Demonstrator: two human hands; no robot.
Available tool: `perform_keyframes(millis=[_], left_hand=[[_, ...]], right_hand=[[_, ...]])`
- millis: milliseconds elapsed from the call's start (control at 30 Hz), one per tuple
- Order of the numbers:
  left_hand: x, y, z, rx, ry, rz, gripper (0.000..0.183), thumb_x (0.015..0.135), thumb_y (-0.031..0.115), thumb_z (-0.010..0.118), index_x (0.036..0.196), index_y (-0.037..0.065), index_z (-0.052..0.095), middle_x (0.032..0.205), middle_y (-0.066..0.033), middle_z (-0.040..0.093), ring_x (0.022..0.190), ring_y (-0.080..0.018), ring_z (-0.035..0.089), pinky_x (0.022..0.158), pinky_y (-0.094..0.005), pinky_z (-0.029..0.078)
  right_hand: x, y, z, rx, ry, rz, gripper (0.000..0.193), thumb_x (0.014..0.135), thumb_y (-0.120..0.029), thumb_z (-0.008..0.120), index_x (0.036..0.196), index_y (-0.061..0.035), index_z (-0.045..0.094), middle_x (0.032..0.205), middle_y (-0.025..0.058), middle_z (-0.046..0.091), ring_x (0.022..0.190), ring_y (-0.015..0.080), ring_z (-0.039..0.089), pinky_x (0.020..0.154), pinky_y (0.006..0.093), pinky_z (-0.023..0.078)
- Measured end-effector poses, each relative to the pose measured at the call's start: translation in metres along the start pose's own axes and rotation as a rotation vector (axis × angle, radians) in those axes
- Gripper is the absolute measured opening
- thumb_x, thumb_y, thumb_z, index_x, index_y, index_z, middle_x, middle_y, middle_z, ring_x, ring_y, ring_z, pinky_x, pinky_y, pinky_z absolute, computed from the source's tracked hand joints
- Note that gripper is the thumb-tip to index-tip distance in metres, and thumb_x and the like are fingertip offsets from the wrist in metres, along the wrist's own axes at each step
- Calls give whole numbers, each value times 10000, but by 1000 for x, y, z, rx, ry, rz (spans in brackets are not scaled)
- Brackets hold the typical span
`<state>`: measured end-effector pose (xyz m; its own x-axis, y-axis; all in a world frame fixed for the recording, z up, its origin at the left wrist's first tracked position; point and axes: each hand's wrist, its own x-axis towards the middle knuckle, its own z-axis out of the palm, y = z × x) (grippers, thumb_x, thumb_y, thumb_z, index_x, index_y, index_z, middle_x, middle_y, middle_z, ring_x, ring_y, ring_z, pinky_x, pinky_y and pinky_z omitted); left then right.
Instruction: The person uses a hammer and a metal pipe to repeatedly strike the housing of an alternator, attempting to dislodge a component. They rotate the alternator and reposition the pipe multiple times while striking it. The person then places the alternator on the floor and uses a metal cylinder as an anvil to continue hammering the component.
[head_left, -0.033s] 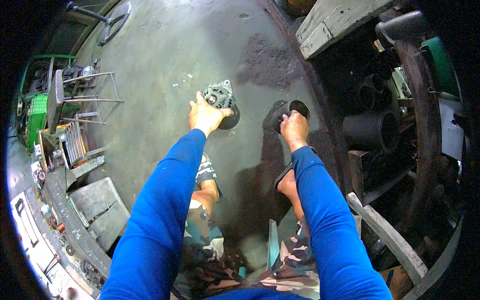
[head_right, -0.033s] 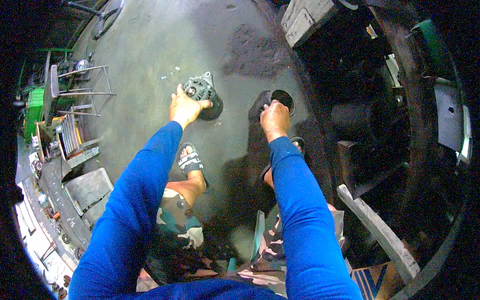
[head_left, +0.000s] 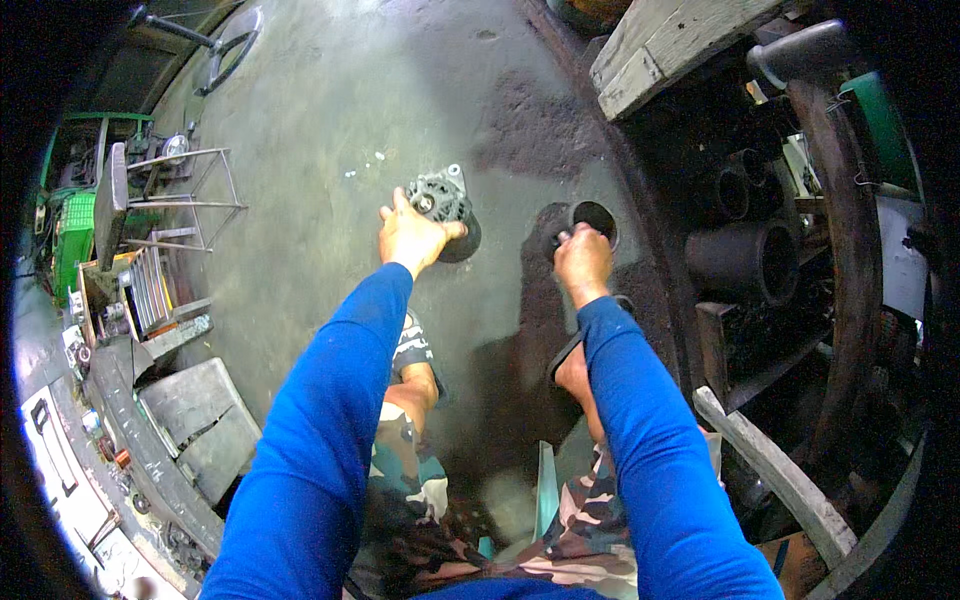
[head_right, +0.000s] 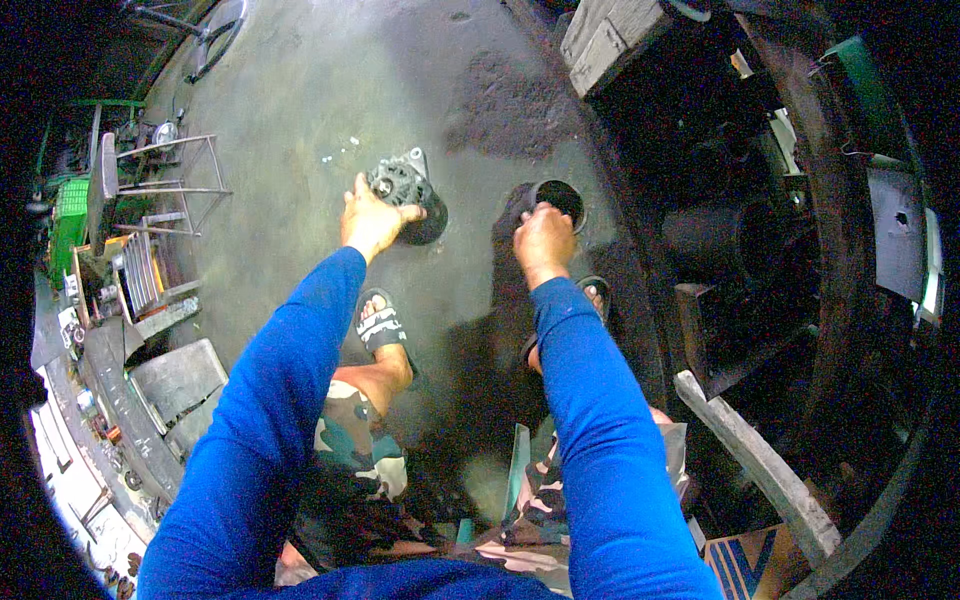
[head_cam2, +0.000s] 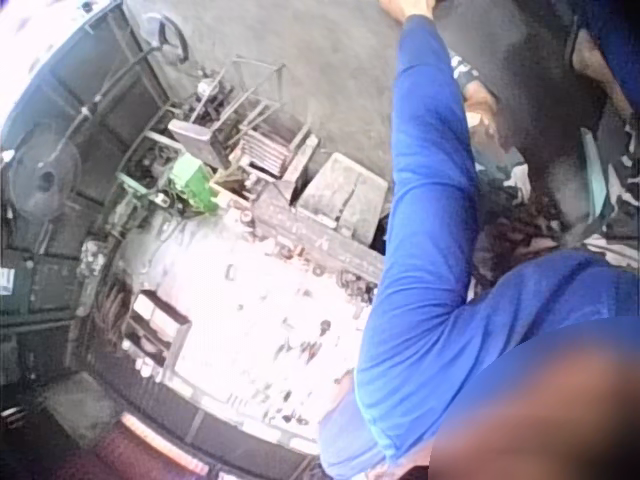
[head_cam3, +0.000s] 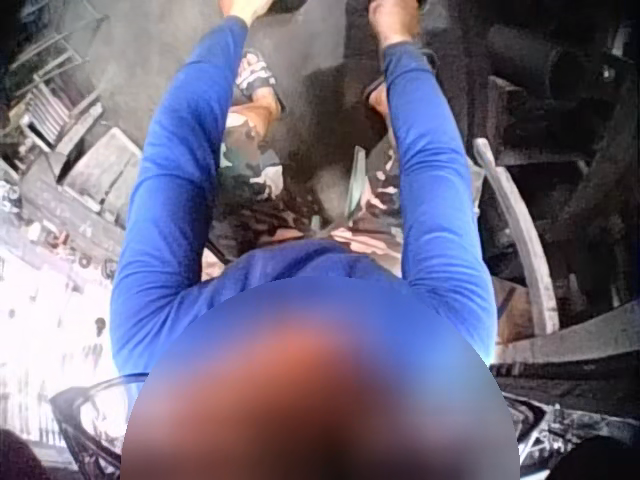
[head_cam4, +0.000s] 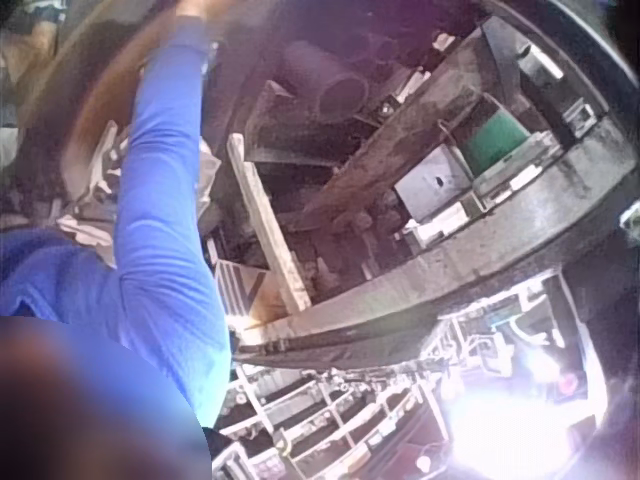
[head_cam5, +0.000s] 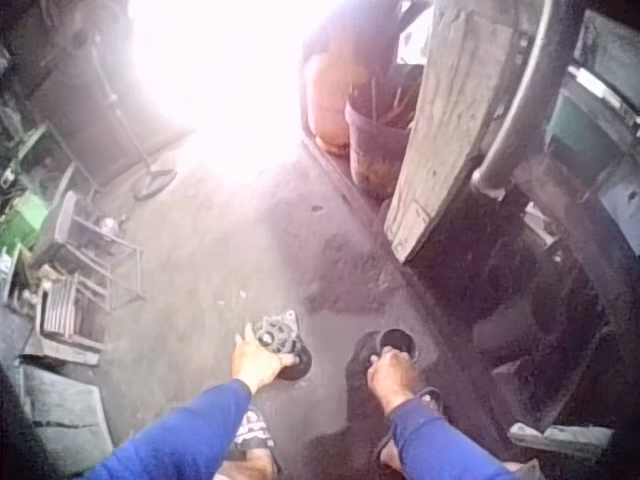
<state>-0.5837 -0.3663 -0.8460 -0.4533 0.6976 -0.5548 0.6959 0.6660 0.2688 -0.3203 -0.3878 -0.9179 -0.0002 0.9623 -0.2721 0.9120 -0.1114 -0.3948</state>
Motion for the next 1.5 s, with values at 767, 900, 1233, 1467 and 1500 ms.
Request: perform_keyframes(millis=[767, 900, 1233, 1467, 1500], left_hand=[[-1, 0, 5, 202, -92, 119, 1337, 577, 495, 964, 1619, 1, 287, 1574, -359, 407, 1416, -439, 515, 1176, -441, 450], [21, -24, 15, 48, -85, 48, 1247, 584, 467, 952, 1567, -28, 366, 1475, -357, 526, 1372, -450, 555, 1139, -447, 478], [37, -72, 48, -810, -490, -241, 528, 757, 433, 864, 1136, 114, 680, 1007, -49, 703, 799, -187, 652, 662, -322, 515], [28, -85, 55, -845, -599, -421, 530, 763, 585, 794, 1160, 252, 683, 947, 4, 659, 786, -178, 573, 703, -316, 441], [29, -86, 52, -856, -624, -471, 502, 774, 578, 789, 1149, 262, 682, 931, 10, 652, 773, -170, 558, 694, -311, 430]], right_hand=[[15, -18, 8, 166, 67, -145, 245, 907, -257, 743, 930, -15, 710, 924, 250, 734, 920, 461, 705, 844, 530, 565], [14, 13, 26, 191, 73, -81, 279, 910, -249, 751, 950, 25, 715, 925, 275, 732, 910, 476, 707, 840, 540, 564], [-37, -12, 42, -181, -17, -208, 308, 915, -313, 695, 1096, -64, 704, 1061, 131, 716, 1100, 331, 631, 914, 520, 501], [-72, -68, 78, 1216, -441, 564, 603, 942, -403, 780, 1319, 52, 656, 1295, 145, 704, 1189, 264, 637, 1045, 397, 474], [-76, -72, 83, 1343, -436, 610, 542, 945, -345, 786, 1319, 30, 670, 1266, 129, 724, 1154, 252, 658, 1044, 383, 479]])
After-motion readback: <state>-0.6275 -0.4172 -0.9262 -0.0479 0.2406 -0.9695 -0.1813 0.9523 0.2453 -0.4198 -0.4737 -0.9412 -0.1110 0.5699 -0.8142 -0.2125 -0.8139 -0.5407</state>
